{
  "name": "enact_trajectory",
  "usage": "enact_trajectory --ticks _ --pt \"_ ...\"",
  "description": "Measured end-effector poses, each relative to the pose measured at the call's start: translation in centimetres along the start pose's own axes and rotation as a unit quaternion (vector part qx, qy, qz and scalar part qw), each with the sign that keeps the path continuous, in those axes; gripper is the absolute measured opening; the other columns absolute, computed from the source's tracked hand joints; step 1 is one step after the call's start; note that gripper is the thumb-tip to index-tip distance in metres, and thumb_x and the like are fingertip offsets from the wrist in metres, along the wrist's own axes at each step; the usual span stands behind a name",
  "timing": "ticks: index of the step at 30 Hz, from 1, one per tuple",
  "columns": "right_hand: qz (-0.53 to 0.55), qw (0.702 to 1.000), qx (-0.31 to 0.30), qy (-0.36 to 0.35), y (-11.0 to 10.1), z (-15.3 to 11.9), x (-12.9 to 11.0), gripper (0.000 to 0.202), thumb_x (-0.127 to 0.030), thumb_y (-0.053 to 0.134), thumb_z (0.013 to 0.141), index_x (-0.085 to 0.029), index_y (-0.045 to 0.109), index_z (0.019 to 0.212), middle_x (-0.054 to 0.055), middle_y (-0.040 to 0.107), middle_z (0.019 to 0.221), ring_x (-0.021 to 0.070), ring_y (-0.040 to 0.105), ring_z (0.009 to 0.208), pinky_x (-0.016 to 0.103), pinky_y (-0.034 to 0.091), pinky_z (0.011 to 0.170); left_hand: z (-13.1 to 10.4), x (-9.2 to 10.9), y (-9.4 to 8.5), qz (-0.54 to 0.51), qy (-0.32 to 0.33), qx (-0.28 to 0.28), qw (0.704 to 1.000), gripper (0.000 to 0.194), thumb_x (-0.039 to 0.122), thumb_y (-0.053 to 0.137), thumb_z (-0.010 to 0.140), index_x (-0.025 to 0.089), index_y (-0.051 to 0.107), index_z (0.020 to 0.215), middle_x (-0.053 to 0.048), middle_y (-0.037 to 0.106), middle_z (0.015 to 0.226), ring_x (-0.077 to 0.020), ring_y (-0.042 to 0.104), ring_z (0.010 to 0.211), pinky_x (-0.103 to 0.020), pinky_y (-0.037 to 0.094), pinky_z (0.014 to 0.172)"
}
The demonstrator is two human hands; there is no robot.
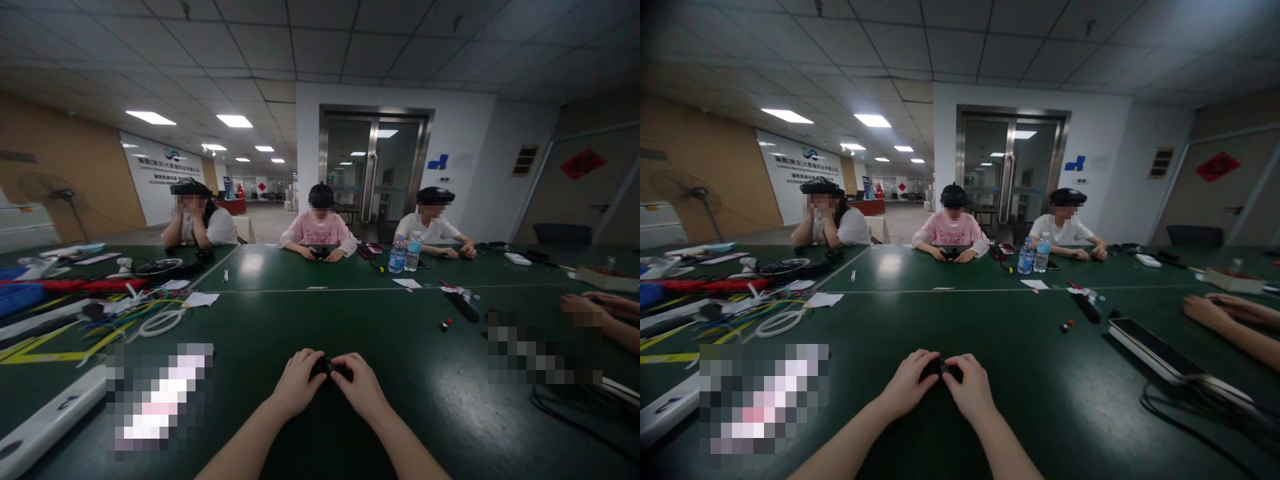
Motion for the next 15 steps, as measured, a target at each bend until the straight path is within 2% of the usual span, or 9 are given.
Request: enact_trajectory --ticks 6,15 --pt "0.010 0.999 0.025 0.021 -0.07 -0.01 0.46 0.035 -0.032 0.058 0.071 -0.026 0.061 0.106 0.003 0.059 0.112 0.0228 0.053 0.107 0.037 0.042 0.092 0.21 -0.52 0.33 -0.003 -0.002 0.007 1.000 0.048 0.032 0.047 0.082 0.024 0.040 0.129 -0.003 0.047 0.128 -0.0206 0.043 0.117 -0.033 0.035 0.099" --pt "0.004 1.000 0.015 0.007 -0.06 0.10 0.22 0.033 -0.031 0.057 0.072 -0.026 0.061 0.104 0.003 0.061 0.110 0.0222 0.054 0.105 0.036 0.042 0.091 0.23 -0.65 0.52 -0.003 0.007 0.014 1.000 0.043 0.033 0.046 0.082 0.025 0.045 0.124 -0.003 0.049 0.125 -0.0206 0.045 0.114 -0.034 0.036 0.098"
Point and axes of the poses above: each hand's wrist, its own z-axis towards the middle knuckle, its own y-axis out of the palm, x = y × z, the point moved 6 cm from there along z, towards the middle knuckle
